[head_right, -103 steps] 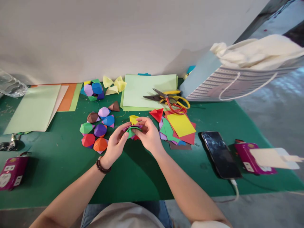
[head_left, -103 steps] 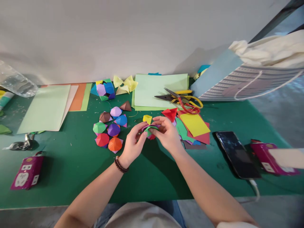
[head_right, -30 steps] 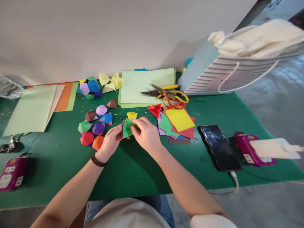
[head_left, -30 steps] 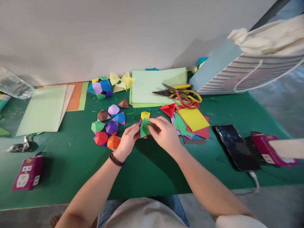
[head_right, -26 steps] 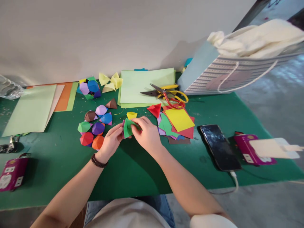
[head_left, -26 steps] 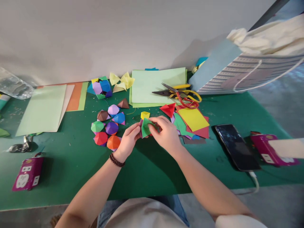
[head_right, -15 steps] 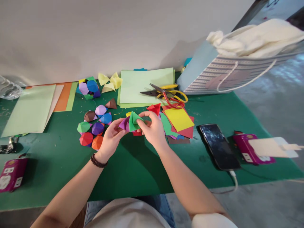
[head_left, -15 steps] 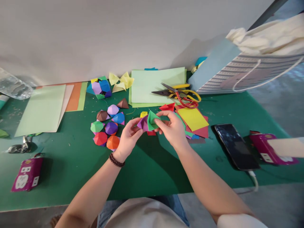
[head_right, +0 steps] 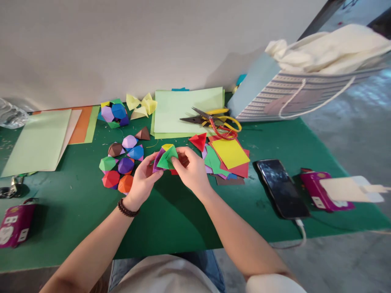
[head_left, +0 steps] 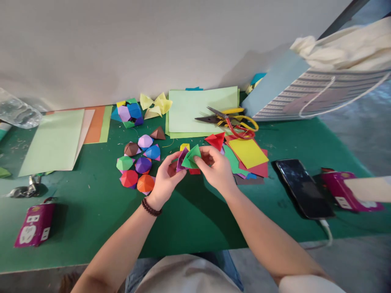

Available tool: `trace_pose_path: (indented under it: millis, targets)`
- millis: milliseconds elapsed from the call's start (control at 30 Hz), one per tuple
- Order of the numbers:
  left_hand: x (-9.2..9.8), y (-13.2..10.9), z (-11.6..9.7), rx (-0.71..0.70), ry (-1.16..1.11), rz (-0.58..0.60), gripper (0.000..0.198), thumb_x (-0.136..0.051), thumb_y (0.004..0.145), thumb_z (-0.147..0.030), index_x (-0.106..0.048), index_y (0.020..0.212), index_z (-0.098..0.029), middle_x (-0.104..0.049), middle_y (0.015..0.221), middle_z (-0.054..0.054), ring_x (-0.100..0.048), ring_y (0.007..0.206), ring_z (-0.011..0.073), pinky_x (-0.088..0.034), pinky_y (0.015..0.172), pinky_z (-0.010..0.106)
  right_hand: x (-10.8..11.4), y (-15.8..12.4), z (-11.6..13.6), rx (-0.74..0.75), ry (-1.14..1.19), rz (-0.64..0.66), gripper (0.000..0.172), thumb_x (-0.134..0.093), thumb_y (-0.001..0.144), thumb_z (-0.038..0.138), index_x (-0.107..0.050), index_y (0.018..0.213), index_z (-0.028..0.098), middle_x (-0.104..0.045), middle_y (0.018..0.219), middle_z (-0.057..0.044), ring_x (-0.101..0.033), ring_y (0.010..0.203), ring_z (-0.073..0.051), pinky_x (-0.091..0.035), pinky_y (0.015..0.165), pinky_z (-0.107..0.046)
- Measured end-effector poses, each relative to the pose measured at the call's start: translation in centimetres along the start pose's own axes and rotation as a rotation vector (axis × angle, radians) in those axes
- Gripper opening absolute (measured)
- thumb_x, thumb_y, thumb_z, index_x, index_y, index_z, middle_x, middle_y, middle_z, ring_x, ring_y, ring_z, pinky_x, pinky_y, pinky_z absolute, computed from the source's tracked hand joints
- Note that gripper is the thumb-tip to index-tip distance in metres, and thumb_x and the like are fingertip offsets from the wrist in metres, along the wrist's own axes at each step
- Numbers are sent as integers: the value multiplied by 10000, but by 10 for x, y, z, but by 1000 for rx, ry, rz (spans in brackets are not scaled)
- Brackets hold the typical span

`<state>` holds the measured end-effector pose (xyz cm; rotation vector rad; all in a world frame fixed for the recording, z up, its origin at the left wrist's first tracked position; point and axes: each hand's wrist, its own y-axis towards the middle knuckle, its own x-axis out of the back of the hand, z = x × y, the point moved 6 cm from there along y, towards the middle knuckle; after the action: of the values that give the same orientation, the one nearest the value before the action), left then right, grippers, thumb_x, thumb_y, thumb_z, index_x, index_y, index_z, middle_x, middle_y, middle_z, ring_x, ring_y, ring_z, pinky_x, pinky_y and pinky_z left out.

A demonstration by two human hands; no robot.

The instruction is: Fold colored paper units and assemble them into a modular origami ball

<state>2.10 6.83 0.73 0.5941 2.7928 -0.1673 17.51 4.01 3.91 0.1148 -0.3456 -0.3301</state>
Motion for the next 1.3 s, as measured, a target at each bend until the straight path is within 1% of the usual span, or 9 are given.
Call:
trace_pose_path:
  millis: [133,333,500,633,733,900,1000,1133,1300]
  targets:
    - [-1,1,3,-15,-8,19,452,-739,773,-184,-618,1207,-215,-656,1291,84,-641,1149,238,-530,970,365,-1,0,0,31,-53,8,145,-637,836,302,-653,951,214,-715,830,-41,-665,706,-195,-555,640,-334]
    - [-4,0,3,-4,-51,60,513,-796,728,-177,-607,1202,-229,-633,1331,81,-637,1155,232,-552,925,335,-4,0,4,187,-272,-11,116,-653,844,252,-675,945,201,-606,794,-34,-604,684,-187,-528,654,-338]
    - [-1,1,2,-22,-29,31,445,-770,785,-248,-623,1205,-223,-641,1317,84,-621,1191,237,-523,997,363,-3,-2,11,310,-333,-38,134,-642,875,250,-683,995,208,-564,799,-33,-587,679,-186,-519,642,-330]
    - [-1,2,0,-26,2,28,465,-766,786,-251,-631,1231,-221,-623,1351,91,-590,1251,257,-477,1071,401,-5,-2,12,319,-352,-16,130,-627,890,247,-678,1007,220,-564,763,-21,-575,658,-183,-517,632,-323]
    - [-1,1,-1,-20,13,32,520,-795,753,-237,-632,1247,-220,-601,1371,96,-577,1269,267,-481,1070,400,-5,-2,11,320,-364,-19,130,-628,889,247,-677,1005,216,-565,749,-20,-576,651,-184,-521,631,-324]
    - [1,2,-6,-27,50,-13,528,-830,718,-255,-647,1212,-215,-663,1255,87,-641,1137,237,-538,982,383,0,-2,16,366,-383,-27,194,-576,928,259,-667,1096,226,-623,842,-54,-622,701,-200,-544,663,-344]
    - [2,3,-5,25,28,-7,521,-877,651,-262,-688,1134,-203,-710,1120,66,-670,1033,224,-552,943,392,6,-1,20,419,-404,-31,241,-583,929,247,-655,1160,241,-654,861,-57,-643,729,-207,-557,682,-356]
    - [2,6,0,134,-47,73,492,-891,629,-250,-725,1089,-194,-723,1064,56,-672,984,205,-542,920,364,16,2,24,482,-424,-40,207,-649,898,256,-686,1101,242,-675,798,-37,-640,676,-200,-551,633,-348]
    - [3,7,4,228,-109,216,451,-859,694,-297,-732,1106,-165,-730,950,67,-651,787,139,-528,730,263,15,2,24,513,-422,19,182,-648,903,249,-707,1075,261,-700,864,-37,-668,732,-194,-552,652,-332]
